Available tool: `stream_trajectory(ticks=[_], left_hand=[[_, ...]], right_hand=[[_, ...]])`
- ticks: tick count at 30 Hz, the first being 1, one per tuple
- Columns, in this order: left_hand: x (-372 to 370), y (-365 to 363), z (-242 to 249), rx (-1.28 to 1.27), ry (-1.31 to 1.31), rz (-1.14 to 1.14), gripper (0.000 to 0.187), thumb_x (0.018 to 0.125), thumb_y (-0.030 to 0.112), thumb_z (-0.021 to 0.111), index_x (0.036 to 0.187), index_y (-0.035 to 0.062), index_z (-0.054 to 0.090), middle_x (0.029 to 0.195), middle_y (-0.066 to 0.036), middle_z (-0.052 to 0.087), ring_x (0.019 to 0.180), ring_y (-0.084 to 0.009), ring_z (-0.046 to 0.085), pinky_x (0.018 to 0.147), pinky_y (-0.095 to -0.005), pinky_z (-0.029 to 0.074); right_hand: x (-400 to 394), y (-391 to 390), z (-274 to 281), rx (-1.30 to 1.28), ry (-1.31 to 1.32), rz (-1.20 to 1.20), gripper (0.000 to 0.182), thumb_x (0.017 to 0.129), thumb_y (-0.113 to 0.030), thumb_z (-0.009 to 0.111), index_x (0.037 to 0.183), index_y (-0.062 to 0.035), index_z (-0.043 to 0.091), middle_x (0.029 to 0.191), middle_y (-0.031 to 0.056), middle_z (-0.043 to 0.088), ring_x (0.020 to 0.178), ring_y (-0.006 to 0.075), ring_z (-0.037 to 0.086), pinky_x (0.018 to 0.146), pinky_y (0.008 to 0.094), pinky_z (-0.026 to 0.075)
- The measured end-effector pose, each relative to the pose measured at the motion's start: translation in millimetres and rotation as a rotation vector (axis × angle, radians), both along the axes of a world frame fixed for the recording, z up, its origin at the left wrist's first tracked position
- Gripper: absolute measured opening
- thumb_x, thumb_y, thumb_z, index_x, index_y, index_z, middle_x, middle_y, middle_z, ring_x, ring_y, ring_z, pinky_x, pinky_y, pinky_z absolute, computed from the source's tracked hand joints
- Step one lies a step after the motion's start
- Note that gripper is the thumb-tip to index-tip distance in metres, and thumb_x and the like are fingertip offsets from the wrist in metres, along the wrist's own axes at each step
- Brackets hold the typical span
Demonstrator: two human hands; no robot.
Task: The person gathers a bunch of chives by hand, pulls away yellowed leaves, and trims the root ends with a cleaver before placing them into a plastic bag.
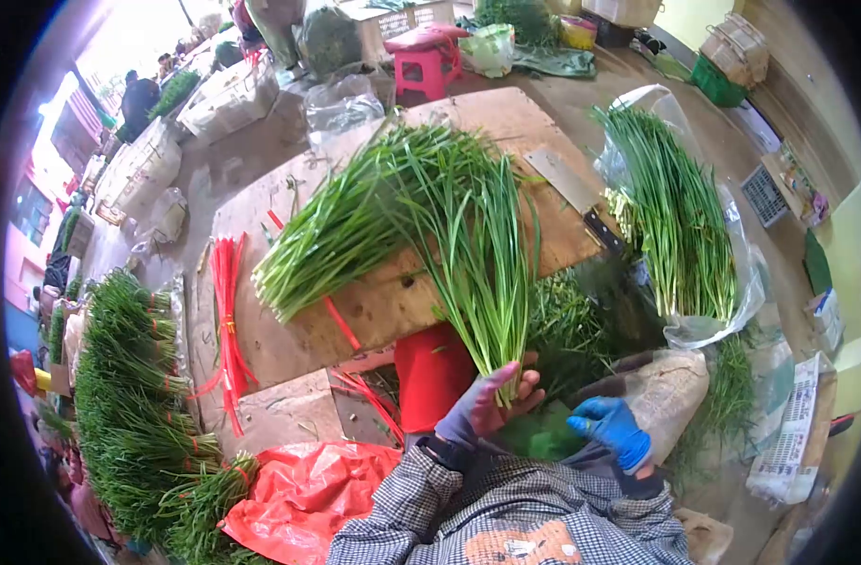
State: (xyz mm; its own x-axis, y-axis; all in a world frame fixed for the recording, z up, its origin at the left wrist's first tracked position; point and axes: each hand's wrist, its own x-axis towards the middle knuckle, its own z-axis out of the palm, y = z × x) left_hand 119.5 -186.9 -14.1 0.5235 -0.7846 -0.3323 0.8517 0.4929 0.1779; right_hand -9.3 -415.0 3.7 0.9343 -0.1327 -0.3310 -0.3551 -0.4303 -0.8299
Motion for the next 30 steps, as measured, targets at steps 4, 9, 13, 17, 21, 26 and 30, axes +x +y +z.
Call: stream_trajectory(ticks=[4, 9, 13, 17, 21, 26, 30], left_hand=[[1.9, -1.6, 12.0, 0.225, -0.148, -0.03, 0.042, 0.097, 0.031, 0.057, 0.127, 0.002, 0.052, 0.077, -0.001, 0.058, 0.062, -0.0093, 0.048, 0.064, -0.025, 0.041], [0.5, 10.7, 6.1, 0.602, -0.503, -0.066, 0.024, 0.093, 0.021, 0.063, 0.109, 0.0033, 0.059, 0.074, 0.001, 0.054, 0.058, -0.0086, 0.046, 0.053, -0.0251, 0.039], [9.2, 29.4, 33.8, 0.627, -0.479, -0.076, 0.014, 0.093, 0.019, 0.063, 0.097, 0.0073, 0.058, 0.071, 0.002, 0.051, 0.054, -0.0081, 0.044, 0.05, -0.0259, 0.037], [11.5, 32.8, 75.9, 0.622, -0.38, -0.137, 0.012, 0.094, 0.018, 0.062, 0.094, 0.0093, 0.053, 0.068, 0.004, 0.046, 0.053, -0.0085, 0.041, 0.051, -0.0269, 0.038], [12.7, 34.8, 86.5, 0.624, -0.391, -0.174, 0.012, 0.094, 0.017, 0.062, 0.094, 0.0092, 0.054, 0.069, 0.004, 0.046, 0.056, -0.0082, 0.041, 0.052, -0.0262, 0.038], [0.1, 25.6, 111.9, 0.689, -0.528, -0.241, 0.014, 0.093, 0.018, 0.063, 0.097, 0.0064, 0.057, 0.071, 0.003, 0.048, 0.057, -0.0075, 0.041, 0.053, -0.0239, 0.036], [-0.8, 39.9, 118.7, 0.666, -0.579, -0.233, 0.02, 0.092, 0.019, 0.066, 0.102, 0.0031, 0.061, 0.075, 0.001, 0.054, 0.061, -0.0082, 0.046, 0.053, -0.0241, 0.037]], right_hand=[[26.0, 16.3, -3.3, -0.042, -0.047, 0.097, 0.027, 0.079, -0.022, 0.077, 0.097, -0.0028, 0.071, 0.087, 0.0131, 0.071, 0.079, 0.0211, 0.069, 0.072, 0.0316, 0.053], [50.8, 34.7, 0.8, 0.046, -0.184, 0.222, 0.032, 0.082, -0.027, 0.075, 0.104, -0.0046, 0.071, 0.096, 0.0171, 0.07, 0.088, 0.0251, 0.069, 0.075, 0.0338, 0.053], [65.8, 45.7, 23.6, -0.031, -0.216, 0.328, 0.029, 0.085, -0.027, 0.073, 0.101, -0.0034, 0.07, 0.089, 0.0167, 0.07, 0.08, 0.0251, 0.068, 0.069, 0.0338, 0.052], [76.5, 35.2, 49.5, 0.371, -0.257, 0.051, 0.026, 0.087, -0.021, 0.071, 0.104, -0.0011, 0.07, 0.087, 0.0131, 0.072, 0.073, 0.0207, 0.068, 0.066, 0.0315, 0.053], [101.3, 32.0, 68.4, 0.512, -0.629, -0.005, 0.028, 0.088, -0.017, 0.068, 0.113, -0.0036, 0.068, 0.096, 0.0145, 0.072, 0.082, 0.0234, 0.07, 0.073, 0.0326, 0.055], [126.5, 40.8, 83.6, 0.066, -0.746, 0.149, 0.037, 0.088, -0.017, 0.063, 0.123, -0.0073, 0.063, 0.111, 0.0181, 0.066, 0.098, 0.032, 0.066, 0.085, 0.0377, 0.053], [129.8, -13.5, 36.9, -0.361, -0.589, 0.019, 0.045, 0.087, -0.026, 0.064, 0.13, -0.0146, 0.059, 0.111, 0.0184, 0.066, 0.093, 0.0338, 0.066, 0.082, 0.0415, 0.054]])
